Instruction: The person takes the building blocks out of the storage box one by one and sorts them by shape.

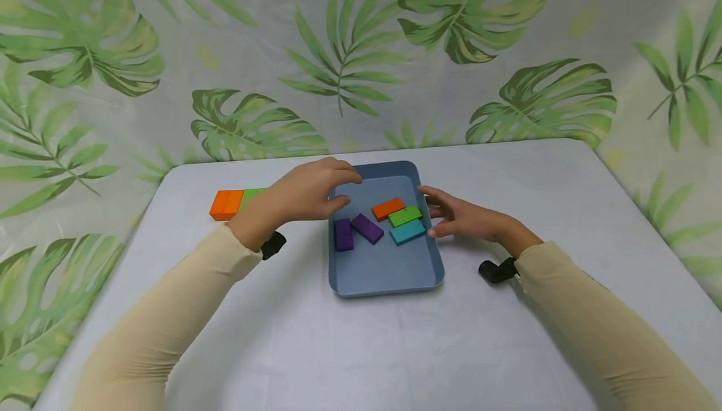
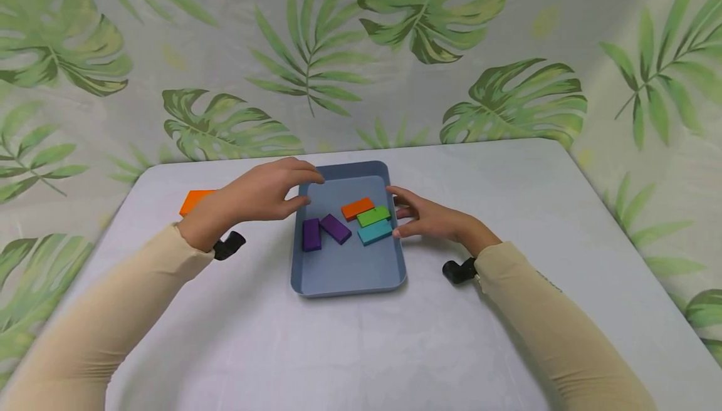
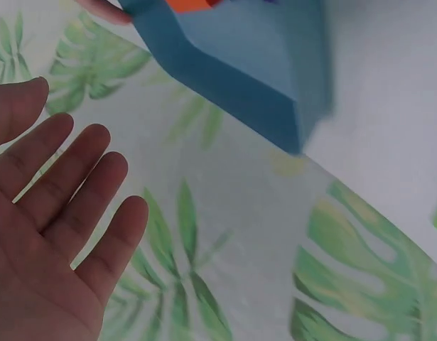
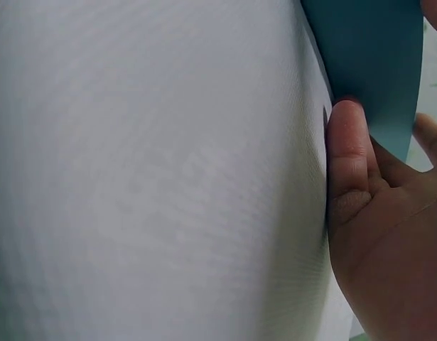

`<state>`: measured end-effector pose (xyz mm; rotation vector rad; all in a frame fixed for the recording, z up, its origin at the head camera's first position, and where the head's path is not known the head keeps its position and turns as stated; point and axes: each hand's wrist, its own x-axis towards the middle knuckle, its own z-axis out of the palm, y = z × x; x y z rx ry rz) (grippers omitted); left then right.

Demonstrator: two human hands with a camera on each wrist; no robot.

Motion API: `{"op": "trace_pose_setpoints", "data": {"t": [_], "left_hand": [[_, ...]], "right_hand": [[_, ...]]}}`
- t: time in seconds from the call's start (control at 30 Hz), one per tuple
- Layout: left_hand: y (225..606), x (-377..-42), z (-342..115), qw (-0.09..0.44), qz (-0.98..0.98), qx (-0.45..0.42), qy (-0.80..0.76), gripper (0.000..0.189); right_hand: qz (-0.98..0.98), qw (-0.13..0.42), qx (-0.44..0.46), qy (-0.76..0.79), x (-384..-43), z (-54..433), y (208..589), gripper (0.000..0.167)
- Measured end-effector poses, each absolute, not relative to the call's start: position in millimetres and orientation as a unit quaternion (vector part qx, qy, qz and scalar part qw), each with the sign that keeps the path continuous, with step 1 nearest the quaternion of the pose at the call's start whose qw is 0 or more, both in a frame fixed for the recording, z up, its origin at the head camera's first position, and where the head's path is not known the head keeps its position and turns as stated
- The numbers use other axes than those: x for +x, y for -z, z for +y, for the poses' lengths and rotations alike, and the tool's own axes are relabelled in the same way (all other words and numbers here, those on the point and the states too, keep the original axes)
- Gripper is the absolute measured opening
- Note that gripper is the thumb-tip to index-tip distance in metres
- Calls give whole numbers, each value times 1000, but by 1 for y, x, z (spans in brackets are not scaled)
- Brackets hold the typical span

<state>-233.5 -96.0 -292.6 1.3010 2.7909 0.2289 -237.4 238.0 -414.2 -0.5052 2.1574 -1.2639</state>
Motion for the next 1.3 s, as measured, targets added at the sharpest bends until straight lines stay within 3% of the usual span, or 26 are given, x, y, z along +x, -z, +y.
{"op": "trace_pose_setpoints", "data": {"t": [0.3,0.6,0.9,1.3], "left_hand": [[299,-232,-57,46,889,451,-62,37],[320,-241,-25,100,888,447,-38,41],[346,-256,-17,119,888,442,-35,40],[356,-271,-19,158,915,370,-23,50]], "right_hand": [[804,299,-195,476,-238,237,416,96],[802,298,-198,478,-238,239,414,96],[804,294,-197,477,-238,241,414,96],[804,293,-196,479,-238,240,414,96]]}}
